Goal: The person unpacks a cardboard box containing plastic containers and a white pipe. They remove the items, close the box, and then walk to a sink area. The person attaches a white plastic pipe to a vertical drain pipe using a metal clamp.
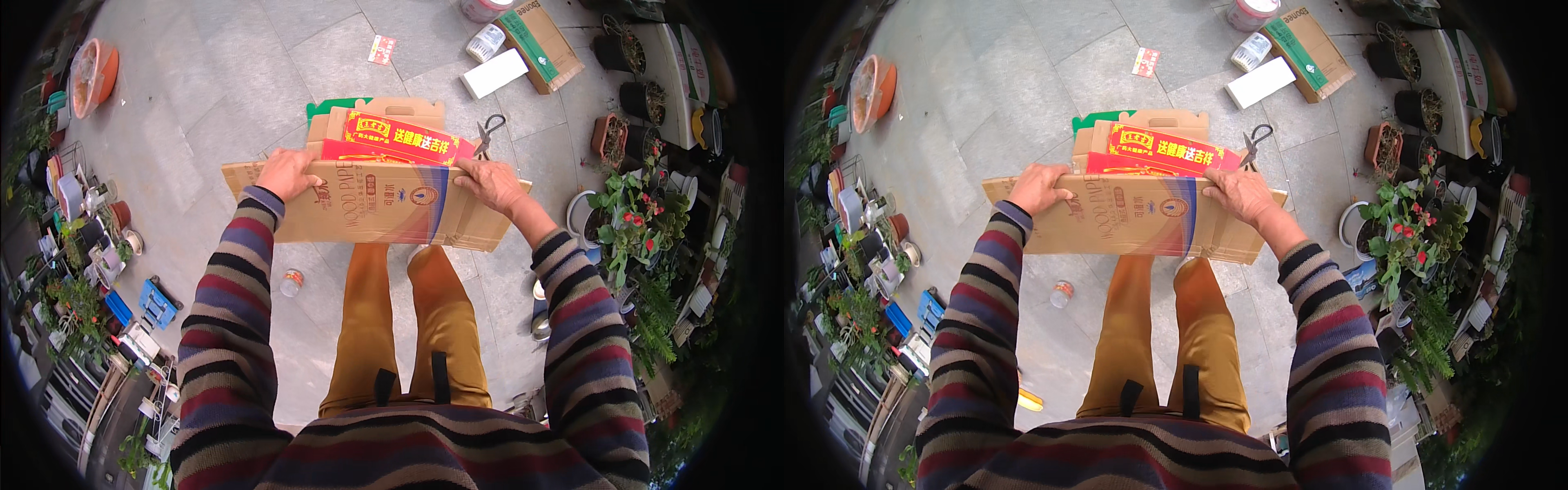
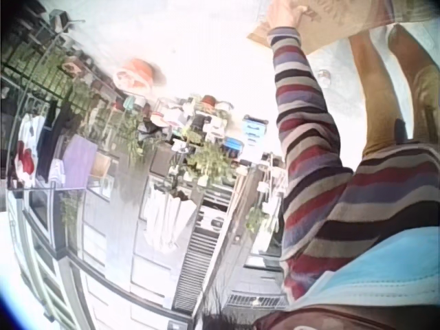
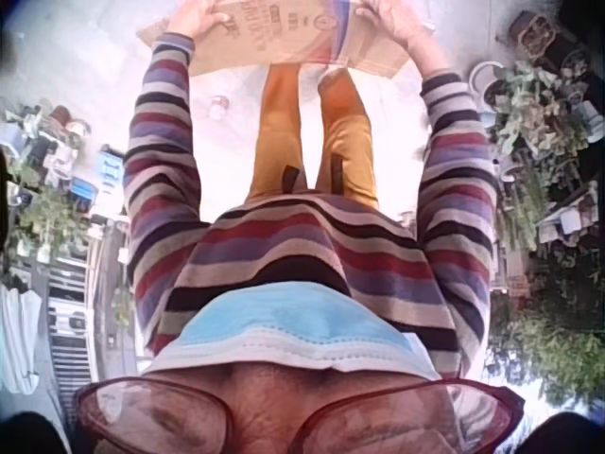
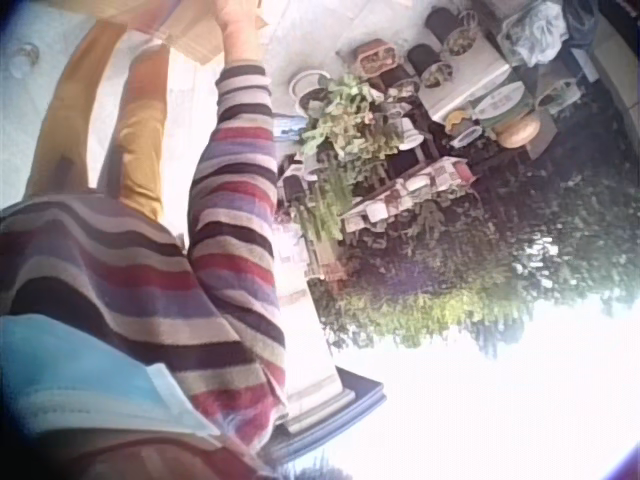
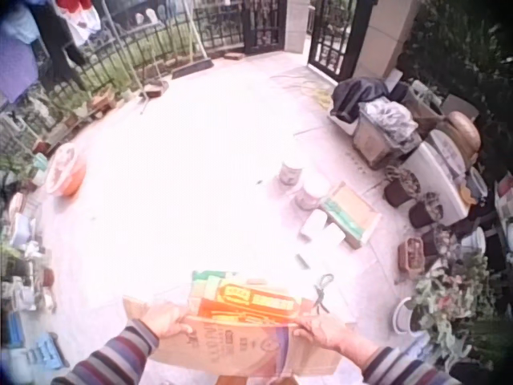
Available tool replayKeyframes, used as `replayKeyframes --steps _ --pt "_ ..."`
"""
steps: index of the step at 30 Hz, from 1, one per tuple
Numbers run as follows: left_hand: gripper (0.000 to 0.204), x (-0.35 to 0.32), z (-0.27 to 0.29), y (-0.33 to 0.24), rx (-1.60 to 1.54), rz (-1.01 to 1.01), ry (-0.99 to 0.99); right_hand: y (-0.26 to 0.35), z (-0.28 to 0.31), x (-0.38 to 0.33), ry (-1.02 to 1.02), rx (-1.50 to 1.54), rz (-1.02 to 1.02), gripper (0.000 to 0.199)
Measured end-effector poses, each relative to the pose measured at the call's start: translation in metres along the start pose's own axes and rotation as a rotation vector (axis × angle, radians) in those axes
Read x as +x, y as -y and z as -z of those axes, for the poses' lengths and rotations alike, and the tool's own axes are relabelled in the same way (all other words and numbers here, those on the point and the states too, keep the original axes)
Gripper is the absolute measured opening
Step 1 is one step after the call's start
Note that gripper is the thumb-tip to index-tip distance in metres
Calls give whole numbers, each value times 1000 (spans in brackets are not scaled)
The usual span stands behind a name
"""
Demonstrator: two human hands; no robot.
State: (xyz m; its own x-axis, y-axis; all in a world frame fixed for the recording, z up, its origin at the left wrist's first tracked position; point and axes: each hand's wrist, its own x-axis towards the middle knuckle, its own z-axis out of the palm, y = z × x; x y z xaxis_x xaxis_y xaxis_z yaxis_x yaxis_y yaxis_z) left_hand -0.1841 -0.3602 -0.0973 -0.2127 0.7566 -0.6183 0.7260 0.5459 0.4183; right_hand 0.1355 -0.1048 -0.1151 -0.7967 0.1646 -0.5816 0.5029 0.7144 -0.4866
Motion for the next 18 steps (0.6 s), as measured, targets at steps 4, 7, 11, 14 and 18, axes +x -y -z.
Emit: replayKeyframes --steps 4,7,11,14,18 --pt "40 -31 -45 3 -69 64 -262 -3 -34 3 106 121 -17 30" --pt "45 -61 -71 -10 -201 76 -518 -10 -46 7 99 162 31 33" --pt "40 -113 -118 -24 -613 313 -564 -17 -76 17 176 216 40 36" --pt "37 -148 -149 -48 -898 513 -471 -33 -101 48 206 190 28 39" --pt "33 -159 -204 -42 -899 481 -393 -49 -139 98 83 90 -98 43"
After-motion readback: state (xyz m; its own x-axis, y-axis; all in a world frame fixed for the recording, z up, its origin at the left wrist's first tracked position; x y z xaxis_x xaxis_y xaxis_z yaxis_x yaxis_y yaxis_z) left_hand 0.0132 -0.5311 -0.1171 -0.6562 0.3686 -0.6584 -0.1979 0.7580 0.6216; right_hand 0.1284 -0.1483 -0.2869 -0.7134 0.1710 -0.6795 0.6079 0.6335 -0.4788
